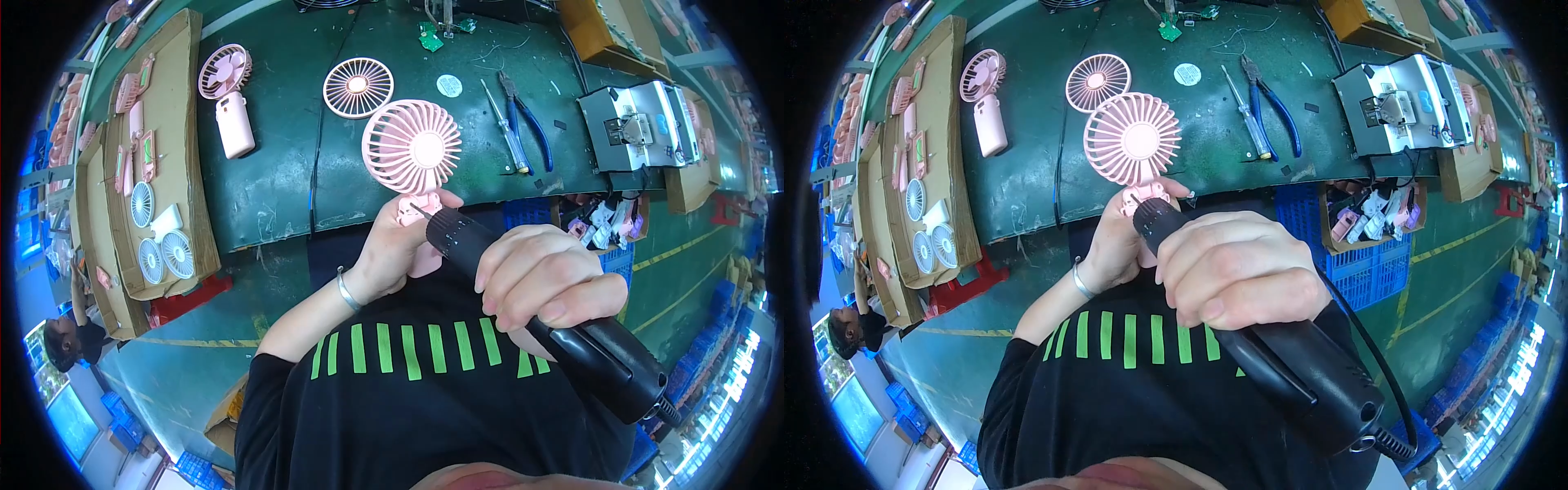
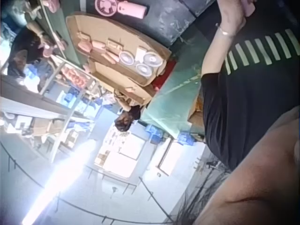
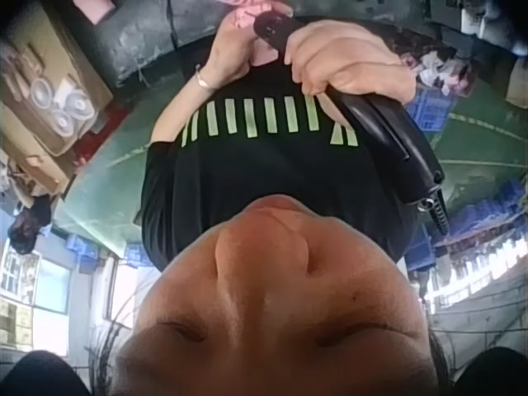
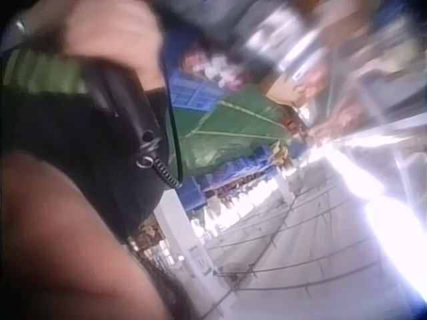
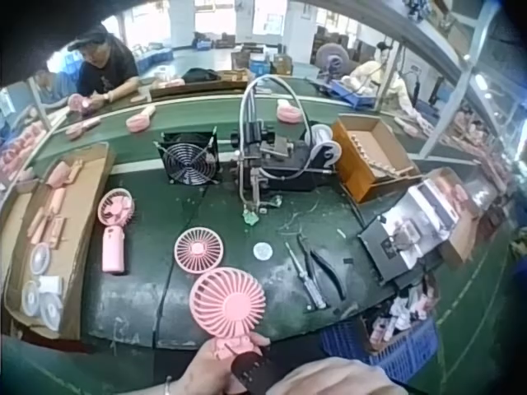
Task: The person assembles portable electric fans by placing batteries and circuit boards into the handle housings, snapping the casings together, and securing screws using an electric screwdriver. The person then tests the fans and electronic components by hand.
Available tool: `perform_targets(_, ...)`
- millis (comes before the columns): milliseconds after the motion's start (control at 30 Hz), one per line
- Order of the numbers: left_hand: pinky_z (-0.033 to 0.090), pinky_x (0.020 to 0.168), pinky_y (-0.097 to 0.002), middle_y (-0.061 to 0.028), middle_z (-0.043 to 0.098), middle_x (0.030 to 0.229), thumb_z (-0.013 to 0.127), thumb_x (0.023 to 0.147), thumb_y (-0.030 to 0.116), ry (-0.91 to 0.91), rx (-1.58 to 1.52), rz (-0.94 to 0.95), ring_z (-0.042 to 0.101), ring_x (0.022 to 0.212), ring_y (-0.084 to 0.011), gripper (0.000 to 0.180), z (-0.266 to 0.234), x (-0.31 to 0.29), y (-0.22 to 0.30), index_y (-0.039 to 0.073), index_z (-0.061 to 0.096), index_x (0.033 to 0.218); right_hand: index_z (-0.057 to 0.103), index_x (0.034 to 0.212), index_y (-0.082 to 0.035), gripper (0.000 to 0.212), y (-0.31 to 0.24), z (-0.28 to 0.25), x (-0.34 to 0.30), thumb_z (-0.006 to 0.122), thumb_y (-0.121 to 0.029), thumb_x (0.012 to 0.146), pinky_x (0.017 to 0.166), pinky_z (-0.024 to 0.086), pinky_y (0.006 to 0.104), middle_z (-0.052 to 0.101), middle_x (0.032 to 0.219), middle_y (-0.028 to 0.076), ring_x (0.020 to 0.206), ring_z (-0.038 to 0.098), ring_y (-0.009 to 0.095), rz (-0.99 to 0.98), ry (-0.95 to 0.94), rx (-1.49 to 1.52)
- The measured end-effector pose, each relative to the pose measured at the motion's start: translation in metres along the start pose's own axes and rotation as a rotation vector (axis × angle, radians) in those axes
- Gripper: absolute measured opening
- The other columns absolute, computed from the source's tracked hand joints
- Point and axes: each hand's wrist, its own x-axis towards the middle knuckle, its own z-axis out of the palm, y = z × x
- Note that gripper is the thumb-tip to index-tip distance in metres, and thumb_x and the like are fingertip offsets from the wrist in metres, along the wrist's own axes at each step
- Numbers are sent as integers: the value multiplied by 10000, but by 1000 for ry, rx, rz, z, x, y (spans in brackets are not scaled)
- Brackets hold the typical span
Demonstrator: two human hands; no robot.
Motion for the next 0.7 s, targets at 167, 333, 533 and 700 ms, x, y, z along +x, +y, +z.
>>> perform_targets(167,461,650,-193,-10,609,854,584,914,99,6,17,11,566,717,-54,276,1,0,1,-41,574,1151,490,997,41,174,-4,-4,-1,589,-53,888,628,556,451,634,809,203,668,639,317,6,-33,58)
perform_targets(333,467,662,-198,-6,611,849,550,928,73,1,36,21,573,730,-57,248,2,-2,0,-40,577,1147,464,980,-9,164,-2,-2,2,521,-162,956,554,534,392,632,747,151,592,621,262,45,-60,-3)
perform_targets(533,485,690,-221,-22,639,911,570,877,-12,-13,-7,41,599,777,-70,232,-2,-3,-4,-4,593,1108,481,979,36,168,0,-9,4,559,-102,924,587,544,441,630,756,190,608,627,295,46,-114,103)
perform_targets(700,485,696,-217,-17,642,901,564,915,38,2,52,42,599,772,-66,210,-2,-4,-1,5,600,1119,481,984,27,156,4,-12,6,551,-105,939,577,542,431,629,752,183,606,626,291,50,-152,109)
